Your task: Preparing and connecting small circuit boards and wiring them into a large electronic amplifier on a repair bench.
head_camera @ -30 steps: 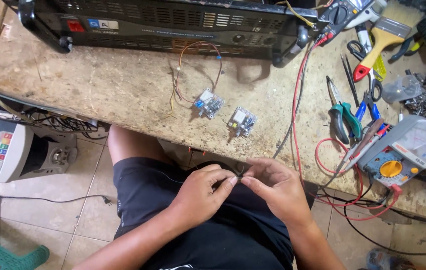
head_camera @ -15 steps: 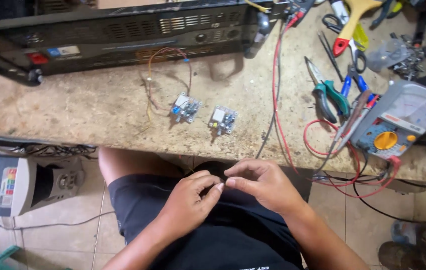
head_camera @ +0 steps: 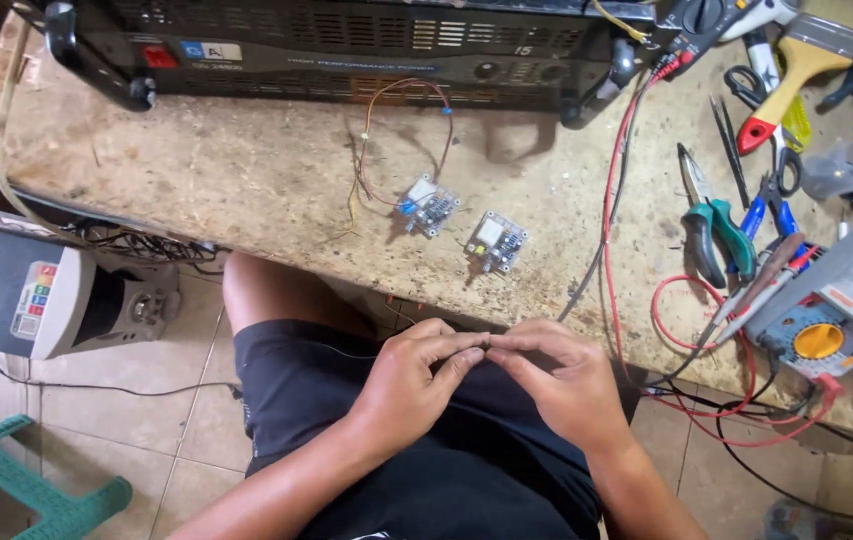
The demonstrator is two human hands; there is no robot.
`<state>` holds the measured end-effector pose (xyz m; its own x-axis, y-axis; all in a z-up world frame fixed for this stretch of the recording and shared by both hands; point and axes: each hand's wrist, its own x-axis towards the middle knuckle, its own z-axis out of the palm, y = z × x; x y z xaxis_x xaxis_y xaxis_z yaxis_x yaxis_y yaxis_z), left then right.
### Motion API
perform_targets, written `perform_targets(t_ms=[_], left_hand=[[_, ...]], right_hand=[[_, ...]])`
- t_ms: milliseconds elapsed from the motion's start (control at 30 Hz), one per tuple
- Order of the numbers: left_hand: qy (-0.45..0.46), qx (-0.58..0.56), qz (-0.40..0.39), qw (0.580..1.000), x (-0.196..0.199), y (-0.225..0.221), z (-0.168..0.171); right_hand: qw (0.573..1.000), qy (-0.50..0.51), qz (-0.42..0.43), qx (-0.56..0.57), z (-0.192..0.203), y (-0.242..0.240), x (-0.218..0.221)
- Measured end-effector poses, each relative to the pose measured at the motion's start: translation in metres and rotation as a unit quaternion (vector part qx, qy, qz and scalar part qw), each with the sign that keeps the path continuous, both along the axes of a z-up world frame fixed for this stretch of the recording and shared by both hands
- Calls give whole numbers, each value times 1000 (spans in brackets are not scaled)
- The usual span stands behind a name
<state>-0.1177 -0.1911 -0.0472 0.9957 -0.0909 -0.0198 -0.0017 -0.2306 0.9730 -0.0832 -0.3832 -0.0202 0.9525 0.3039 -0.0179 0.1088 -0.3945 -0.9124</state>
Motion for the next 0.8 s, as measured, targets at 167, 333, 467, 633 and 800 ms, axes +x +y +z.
perform_targets(t_ms=[167,333,467,633,800], left_hand=[[-7,20,-36,999,2,1,-5],[-35,52,-36,997,4,1,-8],[-2,28,-9,1000,4,1,-4],[27,40,-21,999,5,4,1],[51,20,-12,998,8,2,6]], right_hand=[[1000,-3,6,-11,7,1,2],[997,69,9,25,8,-3,3],[963,216,-21,158,-5,-10,3],[959,232,-67,148,-11,-7,4],[949,246,-58,189,-17,-13,8]])
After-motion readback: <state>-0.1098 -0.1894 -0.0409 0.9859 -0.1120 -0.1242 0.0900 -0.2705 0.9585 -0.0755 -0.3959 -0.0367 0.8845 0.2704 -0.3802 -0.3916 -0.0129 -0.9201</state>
